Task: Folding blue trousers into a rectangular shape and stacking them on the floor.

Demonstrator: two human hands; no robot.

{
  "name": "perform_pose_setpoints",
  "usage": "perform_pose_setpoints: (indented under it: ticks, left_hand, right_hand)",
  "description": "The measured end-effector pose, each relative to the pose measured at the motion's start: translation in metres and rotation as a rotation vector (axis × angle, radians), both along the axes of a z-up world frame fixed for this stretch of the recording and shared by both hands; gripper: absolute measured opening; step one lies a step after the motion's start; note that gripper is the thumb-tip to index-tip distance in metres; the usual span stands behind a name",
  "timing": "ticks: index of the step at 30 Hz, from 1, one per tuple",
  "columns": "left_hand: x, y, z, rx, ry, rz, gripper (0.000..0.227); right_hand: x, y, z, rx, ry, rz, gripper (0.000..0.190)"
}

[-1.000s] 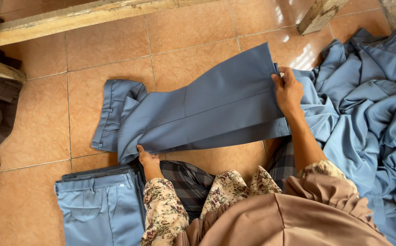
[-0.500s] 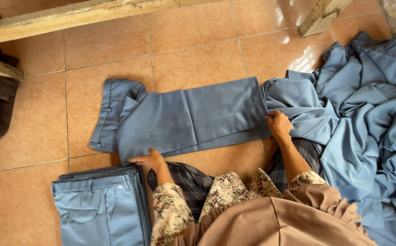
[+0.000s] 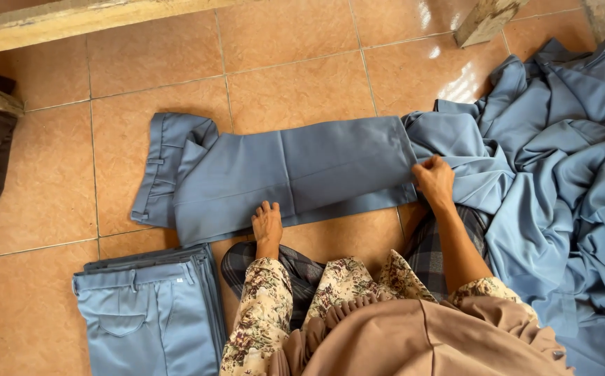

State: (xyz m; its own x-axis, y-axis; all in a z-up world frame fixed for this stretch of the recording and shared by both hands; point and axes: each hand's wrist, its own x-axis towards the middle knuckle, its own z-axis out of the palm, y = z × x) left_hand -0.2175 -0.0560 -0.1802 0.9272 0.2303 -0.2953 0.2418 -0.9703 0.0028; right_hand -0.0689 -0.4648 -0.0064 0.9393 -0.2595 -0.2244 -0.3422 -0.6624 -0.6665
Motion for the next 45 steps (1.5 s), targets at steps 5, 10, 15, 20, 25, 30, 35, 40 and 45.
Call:
perform_pose_setpoints:
  ticks: [5, 10, 15, 20, 25, 30, 35, 40, 45]
  left_hand:
    - [-0.005, -0.001, 0.003, 0.081, -0.071, -0.011, 0.028]
    - [-0.018, -0.011, 0.052, 0.077, -0.208, 0.033, 0.034]
    - [-0.02, -0.01, 0.015, 0.092, -0.034, -0.052, 0.024]
    - [-0.014, -0.014, 0.003, 0.016, 0.082, -0.02, 0.023]
    - [-0.018, -0.013, 0.045, -0.101, 0.092, 0.029, 0.041]
    - [-0.017, -0.015, 0.066, -0.195, 0.16, 0.073, 0.083]
    - [-0.017, -0.035, 0.065, -0.283, 0.162, 0.125, 0.105]
    - [-0.007, -0.1, 0.099, -0.378, 0.045, 0.061, 0.104]
    - [0.003, -0.178, 0.104, -0.587, 0.126, 0.036, 0.111]
  right_hand:
    - [-0.035, -0.036, -0.091, -0.177, 0.16, -0.025, 0.029]
    - [-0.035, -0.04, -0.093, -0.148, 0.198, -0.01, 0.029]
    - [-0.047, -0.033, -0.1, -0.238, 0.148, 0.089, 0.026]
    - [-0.032, -0.011, -0.081, -0.224, 0.22, 0.097, 0.045]
    - [-0.007, 0.001, -0.094, -0.178, 0.285, 0.068, 0.069]
    - [0.023, -0.013, -0.156, -0.042, 0.381, 0.026, 0.071]
    - [0.01, 0.025, -0.012, 0.876, 0.158, -0.104, 0.055]
    - [-0.016, -0.011, 0.087, 1.081, 0.026, -0.165, 0.073]
    - [-0.055, -0.025, 0.196, 1.154, -0.044, -0.104, 0.025]
